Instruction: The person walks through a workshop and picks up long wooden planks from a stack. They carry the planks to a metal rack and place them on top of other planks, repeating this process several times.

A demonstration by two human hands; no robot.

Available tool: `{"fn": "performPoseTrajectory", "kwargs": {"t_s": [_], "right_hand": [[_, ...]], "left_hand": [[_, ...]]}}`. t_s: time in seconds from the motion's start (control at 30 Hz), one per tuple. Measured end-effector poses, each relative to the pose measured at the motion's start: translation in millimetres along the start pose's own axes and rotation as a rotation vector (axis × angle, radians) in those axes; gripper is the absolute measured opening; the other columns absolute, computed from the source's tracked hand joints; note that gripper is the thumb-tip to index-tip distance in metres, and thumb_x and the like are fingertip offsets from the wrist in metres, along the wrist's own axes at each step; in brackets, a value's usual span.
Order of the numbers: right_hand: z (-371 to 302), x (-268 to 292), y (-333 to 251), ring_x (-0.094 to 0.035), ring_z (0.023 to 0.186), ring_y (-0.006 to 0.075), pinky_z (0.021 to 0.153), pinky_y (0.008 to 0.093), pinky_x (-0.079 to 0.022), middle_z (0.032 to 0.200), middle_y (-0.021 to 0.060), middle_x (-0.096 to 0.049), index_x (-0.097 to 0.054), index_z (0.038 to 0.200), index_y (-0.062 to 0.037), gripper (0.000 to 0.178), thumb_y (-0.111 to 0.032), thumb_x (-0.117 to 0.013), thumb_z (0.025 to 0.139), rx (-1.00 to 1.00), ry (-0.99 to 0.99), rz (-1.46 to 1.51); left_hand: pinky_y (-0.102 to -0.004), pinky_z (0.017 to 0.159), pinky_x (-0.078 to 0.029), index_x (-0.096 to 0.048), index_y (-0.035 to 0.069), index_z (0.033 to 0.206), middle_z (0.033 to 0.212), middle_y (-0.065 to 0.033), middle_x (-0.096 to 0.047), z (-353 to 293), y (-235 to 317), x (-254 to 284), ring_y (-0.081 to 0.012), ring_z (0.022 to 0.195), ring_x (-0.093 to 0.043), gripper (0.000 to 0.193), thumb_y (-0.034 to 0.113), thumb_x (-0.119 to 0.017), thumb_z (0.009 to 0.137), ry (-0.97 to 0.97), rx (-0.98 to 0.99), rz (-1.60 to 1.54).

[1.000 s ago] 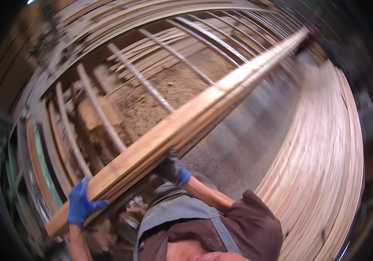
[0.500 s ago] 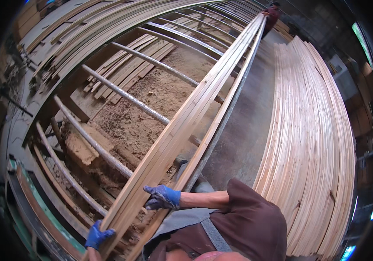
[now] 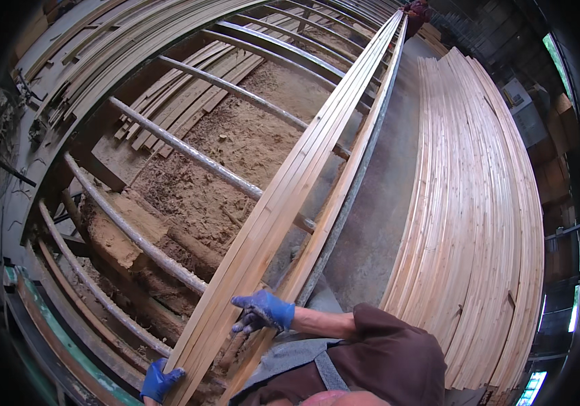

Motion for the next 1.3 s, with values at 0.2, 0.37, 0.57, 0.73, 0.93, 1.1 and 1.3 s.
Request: {"fn": "performPoseTrajectory", "kwargs": {"t_s": [0.2, 0.37, 0.57, 0.73, 0.93, 1.1, 1.3], "right_hand": [[-51.8, 11.1, -2.3, -0.076, 0.077, 0.0285, 0.057, 0.0336, -0.062, 0.094, 0.0237, -0.073, -0.064, 0.106, 0.0095, 0.049, -0.039, -0.068, 0.098, -0.039, 0.095, -0.137], [-88.2, 14.7, -4.6, -0.076, 0.082, 0.0281, 0.06, 0.0371, -0.064, 0.106, 0.0187, -0.072, -0.059, 0.123, 0.0055, 0.049, -0.037, -0.066, 0.099, 0.041, -0.004, -0.321], [-95.6, 3.5, -41.6, -0.075, 0.082, 0.0219, 0.067, 0.0318, -0.061, 0.102, 0.012, -0.074, -0.061, 0.13, -0.0038, 0.043, -0.037, -0.06, 0.102, 0.564, -0.084, -0.683], [-92.7, 8.4, -62.2, -0.071, 0.091, 0.0388, 0.081, 0.0451, -0.057, 0.104, 0.0203, -0.073, -0.063, 0.128, -0.0098, 0.038, -0.035, -0.06, 0.098, 1.024, 0.217, -1.351], [-127.1, 82.2, -52.2, -0.071, 0.086, 0.0377, 0.075, 0.0454, -0.057, 0.093, 0.02, -0.072, -0.069, 0.121, -0.0118, 0.035, -0.036, -0.061, 0.098, 1.203, 0.18, -1.45], [-147.3, 107.0, -62.7, -0.071, 0.083, 0.0363, 0.074, 0.0431, -0.057, 0.092, 0.0186, -0.073, -0.069, 0.122, -0.0102, 0.032, -0.03, -0.063, 0.097, 1.16, 0.188, -1.234], [-153.9, 138.7, -69.2, -0.07, 0.096, 0.0347, 0.08, 0.0431, -0.057, 0.106, 0.0153, -0.072, -0.061, 0.133, -0.0067, 0.048, -0.028, -0.069, 0.092, 1.29, 0.438, -1.484]], "left_hand": [[-0.0492, 0.092, -0.048, -0.058, 0.0, 0.117, 0.115, -0.0217, -0.061, -17.4, -3.1, -38.9, -0.0399, 0.105, -0.061, 0.071, 0.061, -0.073, 0.082, 0.029, 0.108, 0.58], [-0.052, 0.07, -0.051, -0.068, 0.001, 0.091, 0.079, -0.0231, -0.067, -22.2, 23.5, -63.6, -0.0432, 0.077, -0.067, 0.078, 0.077, -0.068, 0.074, 0.278, -0.192, 1.125], [-0.0477, 0.085, -0.051, -0.065, -0.002, 0.111, 0.108, -0.0247, -0.066, -5.1, 25.1, -104.6, -0.0396, 0.099, -0.065, 0.069, 0.062, -0.069, 0.086, 0.671, -0.587, 0.823], [-0.0491, 0.079, -0.053, -0.068, 0.001, 0.111, 0.093, -0.0225, -0.07, 17.0, 60.3, -152.9, -0.0432, 0.086, -0.068, 0.06, 0.057, -0.068, 0.089, 0.663, -0.526, 0.596], [-0.0463, 0.078, -0.053, -0.069, 0.003, 0.105, 0.096, -0.0227, -0.071, 1.5, 51.2, -162.6, -0.0419, 0.089, -0.068, 0.051, 0.051, -0.07, 0.09, 0.589, -0.558, 0.457], [-0.0474, 0.077, -0.052, -0.069, 0.003, 0.101, 0.091, -0.0234, -0.07, 0.3, 67.6, -166.4, -0.0429, 0.087, -0.068, 0.049, 0.051, -0.067, 0.093, 0.54, -0.531, 0.498], [-0.0462, 0.087, -0.054, -0.066, -0.003, 0.114, 0.109, -0.023, -0.071, 28.1, 106.5, -150.0, -0.0386, 0.1, -0.069, 0.058, 0.051, -0.07, 0.092, 0.566, -0.565, 0.515]]}}
Point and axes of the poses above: each hand's wrist, its own z-axis towards the middle knuckle, its own x-axis out of the back of the hand, y = z × x, the point moved 2 cm from there along z, towards the middle knuckle
